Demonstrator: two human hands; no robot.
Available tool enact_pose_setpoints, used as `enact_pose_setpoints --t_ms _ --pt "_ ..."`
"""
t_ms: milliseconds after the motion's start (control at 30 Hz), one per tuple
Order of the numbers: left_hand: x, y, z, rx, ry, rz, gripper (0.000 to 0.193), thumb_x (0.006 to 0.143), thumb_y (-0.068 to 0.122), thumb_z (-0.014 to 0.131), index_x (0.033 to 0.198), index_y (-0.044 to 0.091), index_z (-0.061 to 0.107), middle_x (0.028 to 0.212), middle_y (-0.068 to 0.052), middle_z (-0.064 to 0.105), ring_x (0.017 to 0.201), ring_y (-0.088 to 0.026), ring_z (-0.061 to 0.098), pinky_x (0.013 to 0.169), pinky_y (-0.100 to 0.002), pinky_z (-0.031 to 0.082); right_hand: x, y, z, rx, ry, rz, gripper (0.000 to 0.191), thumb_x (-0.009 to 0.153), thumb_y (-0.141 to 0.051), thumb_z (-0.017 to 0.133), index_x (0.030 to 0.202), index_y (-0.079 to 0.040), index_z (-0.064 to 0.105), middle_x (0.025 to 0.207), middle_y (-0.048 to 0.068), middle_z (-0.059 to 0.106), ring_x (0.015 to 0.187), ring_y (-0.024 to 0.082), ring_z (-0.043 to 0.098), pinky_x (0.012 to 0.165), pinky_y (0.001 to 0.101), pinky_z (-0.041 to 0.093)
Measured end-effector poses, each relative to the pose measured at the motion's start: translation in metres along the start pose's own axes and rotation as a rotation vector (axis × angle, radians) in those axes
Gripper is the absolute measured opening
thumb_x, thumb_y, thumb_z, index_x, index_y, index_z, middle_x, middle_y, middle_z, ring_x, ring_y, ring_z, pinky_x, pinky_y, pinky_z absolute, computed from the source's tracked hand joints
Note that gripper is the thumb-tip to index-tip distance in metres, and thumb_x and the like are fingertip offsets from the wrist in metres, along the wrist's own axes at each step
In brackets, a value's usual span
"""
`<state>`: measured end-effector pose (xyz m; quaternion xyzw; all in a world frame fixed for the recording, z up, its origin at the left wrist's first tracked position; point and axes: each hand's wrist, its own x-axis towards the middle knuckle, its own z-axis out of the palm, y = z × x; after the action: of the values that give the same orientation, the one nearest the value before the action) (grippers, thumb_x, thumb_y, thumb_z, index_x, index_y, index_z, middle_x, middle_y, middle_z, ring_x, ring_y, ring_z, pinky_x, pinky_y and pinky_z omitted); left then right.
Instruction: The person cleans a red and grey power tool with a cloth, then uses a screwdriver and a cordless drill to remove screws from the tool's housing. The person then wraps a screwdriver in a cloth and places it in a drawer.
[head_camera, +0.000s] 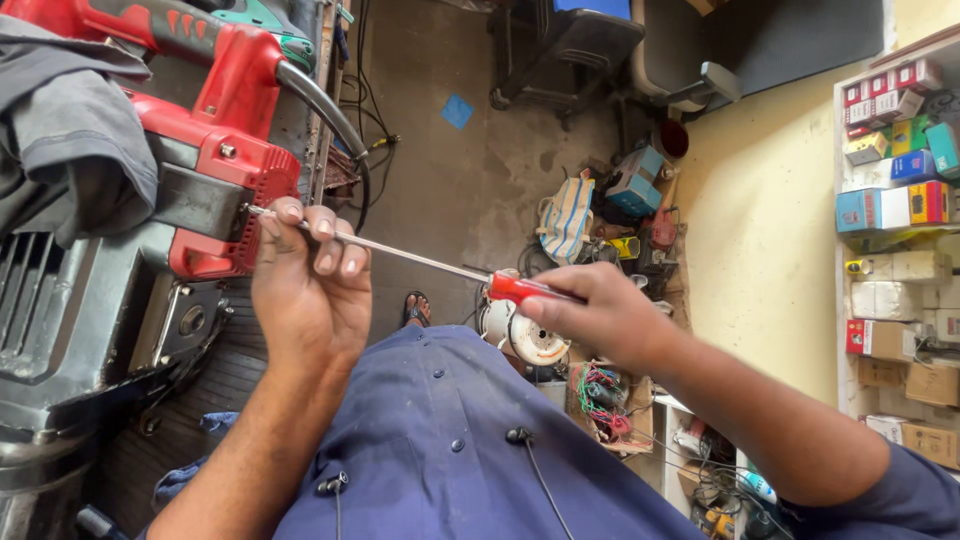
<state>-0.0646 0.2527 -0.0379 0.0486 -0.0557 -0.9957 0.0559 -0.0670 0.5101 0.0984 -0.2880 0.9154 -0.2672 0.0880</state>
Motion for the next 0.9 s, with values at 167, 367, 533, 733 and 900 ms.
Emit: enact_pose_setpoints --t_ms 167,367,533,733,900 --pt "-0.003 -0.004 0.002 0.022 -0.002 -0.001 0.017 0.112 0.030 0.055 0.108 0.013 0.056 0.093 0.000 0.055 0.077 -0.008 0.047 0.073 -0.024 0.044 0.000 -0.005 -0.007 -0.323 0.188 -0.234 0.044 0.090 -0.035 0.074 0.112 0.001 0.064 0.074 0.007 0.063 0.062 0.018 0.062 0.055 0.0295 0.048" --pt "-0.001 -0.002 -0.002 0.024 -0.022 -0.015 0.019 0.113 0.032 0.056 0.109 0.014 0.055 0.093 0.000 0.055 0.077 -0.009 0.046 0.072 -0.024 0.044 -0.004 0.020 0.004 -0.329 0.187 -0.327 0.021 0.104 -0.029 0.071 0.111 -0.010 0.065 0.076 0.003 0.061 0.067 0.019 0.060 0.062 0.0325 0.044" --pt "-0.003 -0.005 -0.002 0.035 -0.028 -0.010 0.015 0.113 0.028 0.056 0.110 0.014 0.055 0.090 0.000 0.055 0.074 -0.007 0.047 0.072 -0.024 0.044 -0.006 0.028 0.005 0.425 -0.193 0.494 0.037 0.108 -0.035 0.061 0.091 -0.003 0.069 0.063 0.002 0.055 0.055 0.014 0.052 0.049 0.0309 0.040" --pt "0.000 0.004 0.001 0.114 0.053 -0.022 0.023 0.110 0.032 0.053 0.110 0.010 0.058 0.094 -0.005 0.063 0.071 -0.010 0.049 0.069 -0.027 0.048 0.004 0.000 -0.008 -0.646 0.128 -0.448 0.035 0.095 -0.028 0.073 0.117 -0.001 0.072 0.070 0.001 0.057 0.056 0.015 0.055 0.050 0.0314 0.043" --pt "-0.016 0.034 0.016 1.145 0.105 -0.019 0.022 0.108 0.024 0.054 0.108 0.010 0.070 0.083 -0.005 0.067 0.061 -0.010 0.050 0.056 -0.028 0.048 0.019 -0.013 -0.013 -0.725 0.120 -0.534 0.040 0.091 -0.026 0.074 0.122 -0.001 0.072 0.067 0.001 0.055 0.054 0.016 0.055 0.049 0.0328 0.043"
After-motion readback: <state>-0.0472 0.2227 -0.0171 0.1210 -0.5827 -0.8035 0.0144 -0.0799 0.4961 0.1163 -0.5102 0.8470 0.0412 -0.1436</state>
